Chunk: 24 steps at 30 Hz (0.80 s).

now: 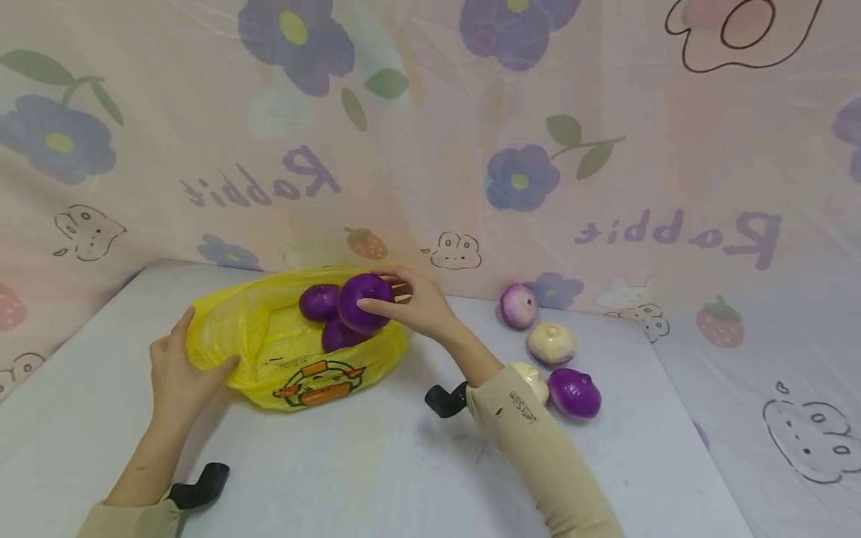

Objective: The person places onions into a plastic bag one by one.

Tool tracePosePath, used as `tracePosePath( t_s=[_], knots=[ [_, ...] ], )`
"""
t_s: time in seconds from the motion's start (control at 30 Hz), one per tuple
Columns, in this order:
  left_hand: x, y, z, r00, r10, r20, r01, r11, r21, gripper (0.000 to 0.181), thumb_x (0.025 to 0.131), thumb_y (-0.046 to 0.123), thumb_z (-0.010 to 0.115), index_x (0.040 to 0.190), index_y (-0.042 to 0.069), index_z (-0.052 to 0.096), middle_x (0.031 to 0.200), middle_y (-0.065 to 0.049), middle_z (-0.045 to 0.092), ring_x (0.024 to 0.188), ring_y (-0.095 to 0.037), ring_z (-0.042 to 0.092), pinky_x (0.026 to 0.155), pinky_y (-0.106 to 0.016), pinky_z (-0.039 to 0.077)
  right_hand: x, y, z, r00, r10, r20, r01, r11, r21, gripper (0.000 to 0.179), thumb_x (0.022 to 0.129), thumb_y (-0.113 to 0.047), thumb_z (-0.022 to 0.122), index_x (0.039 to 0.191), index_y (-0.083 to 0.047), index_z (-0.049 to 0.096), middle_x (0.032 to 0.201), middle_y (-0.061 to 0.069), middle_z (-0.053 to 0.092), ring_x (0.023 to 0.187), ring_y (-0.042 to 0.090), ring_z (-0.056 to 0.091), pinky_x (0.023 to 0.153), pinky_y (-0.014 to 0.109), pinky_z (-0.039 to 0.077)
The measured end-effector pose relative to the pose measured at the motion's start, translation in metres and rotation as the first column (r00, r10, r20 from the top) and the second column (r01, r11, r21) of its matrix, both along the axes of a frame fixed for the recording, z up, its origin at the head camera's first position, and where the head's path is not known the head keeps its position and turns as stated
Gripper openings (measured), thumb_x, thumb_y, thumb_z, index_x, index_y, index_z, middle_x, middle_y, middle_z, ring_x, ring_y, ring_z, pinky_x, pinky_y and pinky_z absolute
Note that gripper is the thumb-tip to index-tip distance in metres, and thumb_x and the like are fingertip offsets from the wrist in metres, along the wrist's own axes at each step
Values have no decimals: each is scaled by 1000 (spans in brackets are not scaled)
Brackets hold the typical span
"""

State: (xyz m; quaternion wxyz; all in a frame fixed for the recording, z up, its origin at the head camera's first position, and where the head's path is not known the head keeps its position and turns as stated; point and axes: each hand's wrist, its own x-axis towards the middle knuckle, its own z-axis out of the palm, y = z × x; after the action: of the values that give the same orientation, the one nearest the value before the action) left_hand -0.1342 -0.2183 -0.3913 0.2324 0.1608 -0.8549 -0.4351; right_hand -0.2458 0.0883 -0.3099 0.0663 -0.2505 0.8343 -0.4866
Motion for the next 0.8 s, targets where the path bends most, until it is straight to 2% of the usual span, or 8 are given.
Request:
tracePosePath(
  t_s=[0.13,0.33,0.47,0.8],
  knots=[
    [0,0,1,1000,-1,13,1,1000,7,93,74,-1,74,152,9,24,132,-34,27,114,-50,38,96,-60,35,0,-14,-1,1000,1,7,0,1000,-12,50,81,-35,75,128,-25,59,126,0,61,111,23,60,91,39,52],
    [0,1,2,1000,-5,28,5,1000,19,93,75,0,73,153,10,22,134,-33,26,116,-50,37,98,-60,34,4,-35,-8,1000,-14,12,13,999,34,53,80,-40,75,127,-23,59,124,0,61,109,20,61,89,36,53],
    [2,0,0,999,5,33,-6,1000,31,93,75,0,73,153,9,22,134,-33,26,116,-49,36,98,-59,33,6,-50,-14,1000,14,-6,-13,998,61,56,80,-40,75,129,-20,58,124,2,62,109,20,61,87,33,53],
    [0,1,0,1000,6,-14,-5,1000,22,92,74,-2,74,152,10,25,133,-34,27,114,-50,37,96,-61,34,6,-74,-23,998,39,-39,-34,994,101,58,80,-42,75,129,-17,58,123,4,64,108,20,62,89,34,53]
  ],
)
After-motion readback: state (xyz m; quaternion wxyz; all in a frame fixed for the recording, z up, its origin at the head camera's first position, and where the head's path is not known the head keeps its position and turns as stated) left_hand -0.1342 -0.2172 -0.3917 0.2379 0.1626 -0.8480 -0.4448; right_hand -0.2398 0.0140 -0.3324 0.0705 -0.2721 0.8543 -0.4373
